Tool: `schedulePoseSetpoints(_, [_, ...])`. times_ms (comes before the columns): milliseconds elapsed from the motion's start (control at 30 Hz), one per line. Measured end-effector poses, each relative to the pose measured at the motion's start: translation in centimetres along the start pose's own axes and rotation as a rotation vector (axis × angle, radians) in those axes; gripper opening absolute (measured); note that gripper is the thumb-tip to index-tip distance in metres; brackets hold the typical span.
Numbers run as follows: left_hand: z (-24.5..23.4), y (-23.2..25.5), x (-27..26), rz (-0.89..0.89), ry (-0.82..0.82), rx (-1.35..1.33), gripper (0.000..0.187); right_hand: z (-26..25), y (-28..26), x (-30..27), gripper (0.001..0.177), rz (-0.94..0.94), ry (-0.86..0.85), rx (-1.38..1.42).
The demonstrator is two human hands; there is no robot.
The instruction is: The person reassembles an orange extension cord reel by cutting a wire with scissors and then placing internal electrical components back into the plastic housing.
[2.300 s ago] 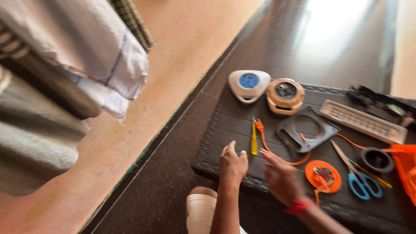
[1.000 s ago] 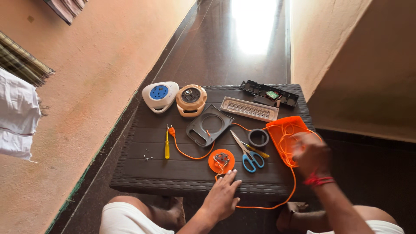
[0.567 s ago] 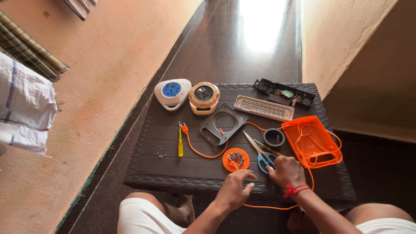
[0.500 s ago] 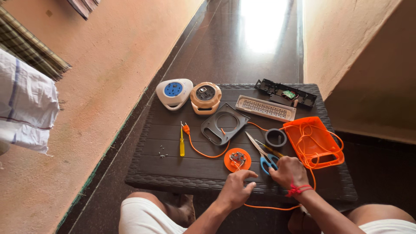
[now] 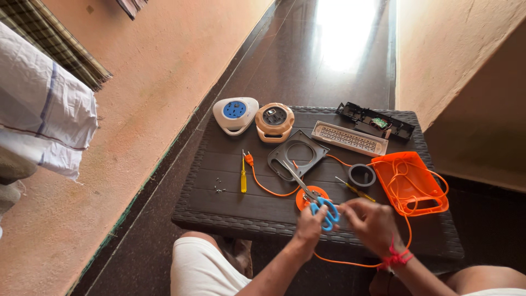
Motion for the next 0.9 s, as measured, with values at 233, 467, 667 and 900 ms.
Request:
schedulePoseSetpoints(233, [-2.2, 4.5, -1.9, 0.060, 0.272, 0.562, 0.019, 2.3, 6.8, 3.6, 0.047, 0.052, 0.109, -0.491])
schedulePoseSetpoints(467, [-3.2, 6.3, -4.4, 0.112, 0.186, 0.550, 0.023, 4.0, 8.3, 4.1, 0.029, 0.058, 0.121, -0.543])
schedulePoseSetpoints(667, [-4.9, 8.3, -5.7, 0.078, 0.199, 0.516, 0.035, 2.0, 5.1, 3.2, 0.021, -0.011, 0.120, -0.284])
schedulePoseSetpoints(900, [-13.5, 17.1, -8.7, 0.327, 0.372, 0.922, 0.033, 6.2, -3.8, -2.4, 0.025, 0.094, -0.245, 0.126])
Point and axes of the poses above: each hand's wrist, its own x-axis towards the middle knuckle, its own z-axis out of the palm, y = z × x, the point moved 4 cm from there along x, towards the middle knuckle, and after that the axes turned 7 degrees about -x, right-handed, at the moved point
